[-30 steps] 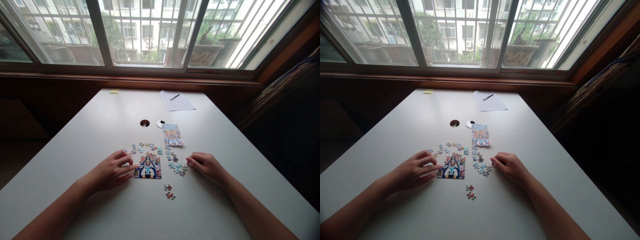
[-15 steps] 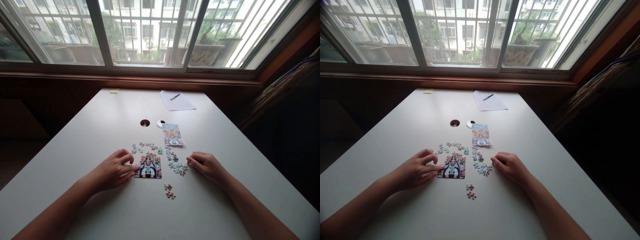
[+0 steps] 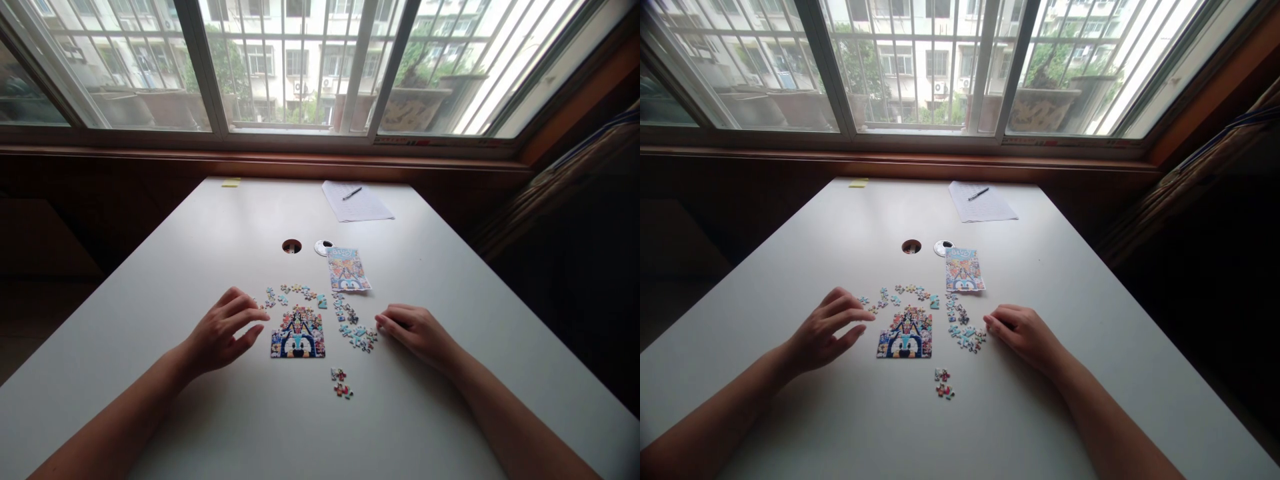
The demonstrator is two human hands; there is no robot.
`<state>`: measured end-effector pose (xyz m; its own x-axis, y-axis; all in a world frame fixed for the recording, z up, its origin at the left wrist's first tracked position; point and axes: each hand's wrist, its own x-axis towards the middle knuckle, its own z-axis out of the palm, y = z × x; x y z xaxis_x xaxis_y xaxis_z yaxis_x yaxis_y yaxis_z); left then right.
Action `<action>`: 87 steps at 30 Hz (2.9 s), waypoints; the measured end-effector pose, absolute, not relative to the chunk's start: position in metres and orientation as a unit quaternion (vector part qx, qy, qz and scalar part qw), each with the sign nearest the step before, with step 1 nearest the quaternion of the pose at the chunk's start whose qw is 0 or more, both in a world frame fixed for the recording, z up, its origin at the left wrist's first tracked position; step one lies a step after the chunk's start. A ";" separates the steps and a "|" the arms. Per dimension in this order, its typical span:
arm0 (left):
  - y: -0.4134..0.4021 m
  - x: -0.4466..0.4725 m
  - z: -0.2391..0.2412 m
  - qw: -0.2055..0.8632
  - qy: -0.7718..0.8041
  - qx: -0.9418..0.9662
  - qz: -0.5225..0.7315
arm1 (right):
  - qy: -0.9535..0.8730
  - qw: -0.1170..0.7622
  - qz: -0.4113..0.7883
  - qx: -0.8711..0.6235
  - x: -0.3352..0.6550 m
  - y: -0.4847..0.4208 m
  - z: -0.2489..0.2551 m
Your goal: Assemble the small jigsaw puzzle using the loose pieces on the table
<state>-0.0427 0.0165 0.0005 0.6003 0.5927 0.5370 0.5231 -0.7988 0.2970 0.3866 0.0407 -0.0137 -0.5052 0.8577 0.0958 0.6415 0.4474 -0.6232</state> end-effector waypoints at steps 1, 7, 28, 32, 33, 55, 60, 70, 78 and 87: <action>0.017 -0.044 0.001 0.046 0.314 0.886 0.338 | -0.826 0.203 0.264 -0.454 0.387 0.041 -0.014; 0.023 -0.054 -0.001 0.018 0.330 0.869 0.367 | -0.828 0.205 0.261 -0.452 0.387 0.041 -0.014; 0.023 -0.055 -0.001 0.018 0.309 0.891 0.331 | -0.827 0.194 0.261 -0.458 0.387 0.041 -0.015; 0.023 -0.055 0.000 0.015 0.307 0.894 0.325 | -0.830 0.194 0.258 -0.455 0.388 0.042 -0.016; 0.023 -0.055 0.000 0.014 0.307 0.895 0.325 | -0.830 0.194 0.257 -0.455 0.388 0.042 -0.017; 0.023 -0.054 -0.004 0.024 0.300 0.901 0.312 | -0.829 0.202 0.253 -0.456 0.385 0.040 -0.013; 0.022 -0.055 -0.004 0.019 0.303 0.902 0.305 | -0.828 0.204 0.257 -0.454 0.385 0.041 -0.013; 0.020 -0.051 0.001 0.034 0.292 0.913 0.283 | -0.831 0.198 0.256 -0.452 0.386 0.041 -0.013; 0.020 -0.050 0.000 0.036 0.287 0.920 0.264 | -0.830 0.203 0.258 -0.451 0.388 0.042 -0.015; 0.019 -0.050 -0.001 0.050 0.282 0.926 0.246 | -0.829 0.203 0.259 -0.452 0.385 0.040 -0.011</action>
